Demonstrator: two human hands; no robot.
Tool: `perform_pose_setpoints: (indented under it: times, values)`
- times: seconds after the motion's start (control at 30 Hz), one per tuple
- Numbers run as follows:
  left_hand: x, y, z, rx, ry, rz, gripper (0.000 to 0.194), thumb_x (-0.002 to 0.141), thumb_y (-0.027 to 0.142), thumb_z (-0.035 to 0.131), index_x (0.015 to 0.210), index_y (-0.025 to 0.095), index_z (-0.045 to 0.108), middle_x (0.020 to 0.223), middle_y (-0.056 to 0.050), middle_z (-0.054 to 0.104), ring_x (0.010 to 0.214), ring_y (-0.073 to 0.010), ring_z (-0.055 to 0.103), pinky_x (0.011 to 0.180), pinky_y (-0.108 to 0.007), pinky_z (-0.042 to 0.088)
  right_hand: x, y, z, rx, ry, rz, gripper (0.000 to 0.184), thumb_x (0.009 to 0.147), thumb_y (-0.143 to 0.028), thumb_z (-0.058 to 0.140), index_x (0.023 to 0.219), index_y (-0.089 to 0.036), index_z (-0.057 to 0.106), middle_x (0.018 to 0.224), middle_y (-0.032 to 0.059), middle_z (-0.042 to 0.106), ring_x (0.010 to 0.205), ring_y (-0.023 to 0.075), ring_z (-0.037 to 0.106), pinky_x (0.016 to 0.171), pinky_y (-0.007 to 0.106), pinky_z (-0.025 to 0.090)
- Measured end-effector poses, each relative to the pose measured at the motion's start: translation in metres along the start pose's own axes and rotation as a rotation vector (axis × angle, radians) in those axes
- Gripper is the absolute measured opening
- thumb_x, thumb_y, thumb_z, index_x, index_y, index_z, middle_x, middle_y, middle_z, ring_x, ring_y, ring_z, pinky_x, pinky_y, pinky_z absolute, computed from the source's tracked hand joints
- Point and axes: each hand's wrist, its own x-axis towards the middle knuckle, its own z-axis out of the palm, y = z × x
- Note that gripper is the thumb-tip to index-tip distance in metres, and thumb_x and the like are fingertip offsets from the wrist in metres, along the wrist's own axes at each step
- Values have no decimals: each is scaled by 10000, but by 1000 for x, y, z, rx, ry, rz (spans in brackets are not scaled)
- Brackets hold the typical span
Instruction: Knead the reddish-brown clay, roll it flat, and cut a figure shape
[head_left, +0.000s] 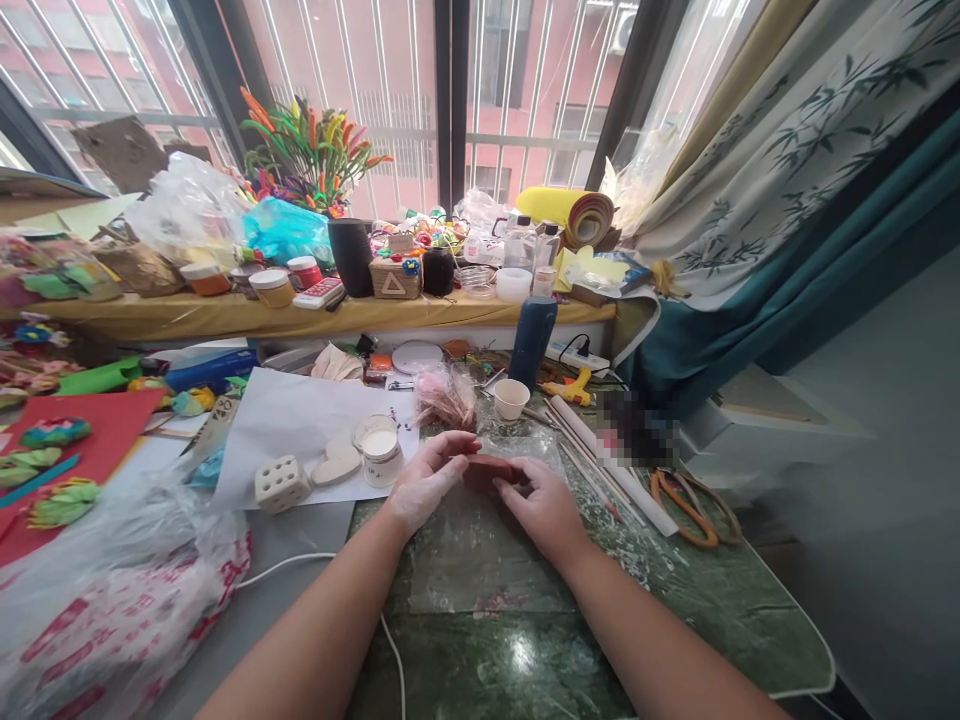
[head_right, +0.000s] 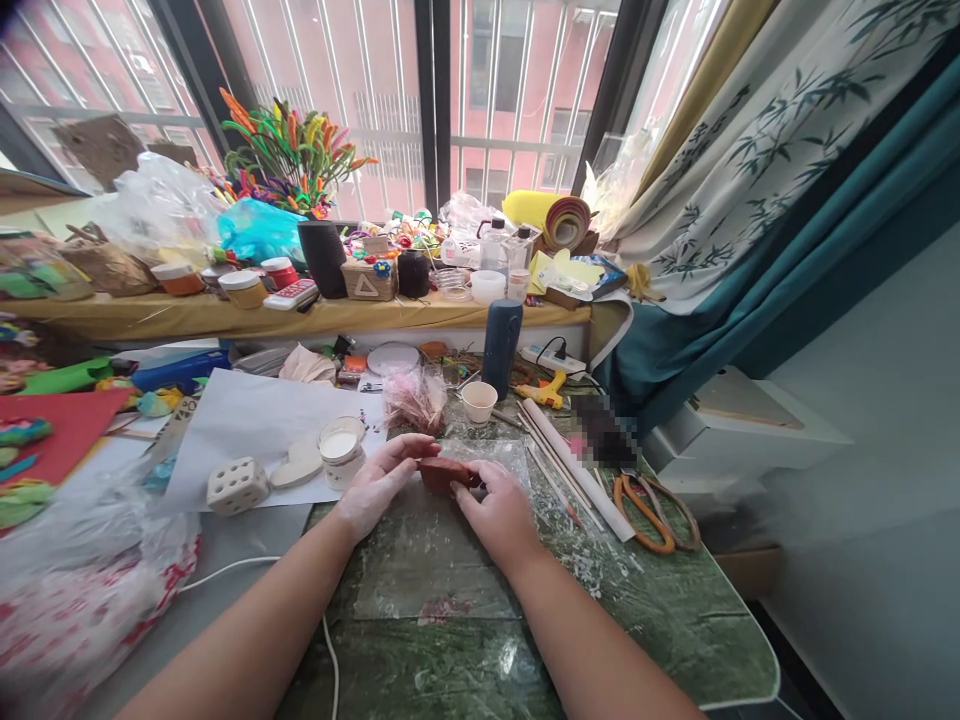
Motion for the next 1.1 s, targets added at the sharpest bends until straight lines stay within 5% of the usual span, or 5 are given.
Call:
perform_pose_setpoints:
  times: [0.2, 0.47, 0.87, 1.0, 1.1]
  values:
    - [2, -12, 0, 227, 35, -71, 346, 787, 352, 770, 1100, 220, 705, 1112, -83, 745, 1029, -254, 705, 980, -414, 531, 6, 0, 4, -16, -90, 44, 429, 761, -369, 783, 1159, -248, 680, 1064, 63, 705, 1007, 281, 638, 882, 406, 495]
    - [-2, 4, 4, 71, 40, 37, 464, 842, 434, 735, 1228, 207, 618, 1261, -119, 679, 1150, -268, 648, 984, -390, 509, -1, -9, -7, 108, 91, -13, 193, 903, -373, 649, 1042, -251, 704, 981, 45, 736, 918, 245, 665, 840, 356, 496]
    - [-3, 11, 3, 263, 28, 21, 410, 820, 432, 734, 1161, 214, 670, 1173, -89, 709, 1075, -253, 666, 947, -363, 507, 0, -7, 2, -81, -133, -63, 62, 857, -262, 675, 917, -247, 686, 922, 33, 706, 898, 234, 647, 802, 356, 495]
    - [-5, 17, 7, 455, -113, 57, 311, 757, 361, 795, 1039, 239, 753, 1050, -49, 746, 1024, -251, 669, 959, -369, 496, -5, -6, 2, 19, -25, -115, 197, 866, -290, 670, 1058, -246, 670, 1019, 61, 711, 993, 249, 653, 905, 400, 505]
    - [-5, 12, 12, 293, -84, -12, 241, 804, 389, 739, 968, 212, 753, 967, -44, 759, 937, -239, 687, 891, -361, 522, -8, -2, 3, 229, 24, -75, 493, 848, -342, 717, 1302, -245, 551, 1193, 87, 684, 1090, 252, 653, 987, 419, 505]
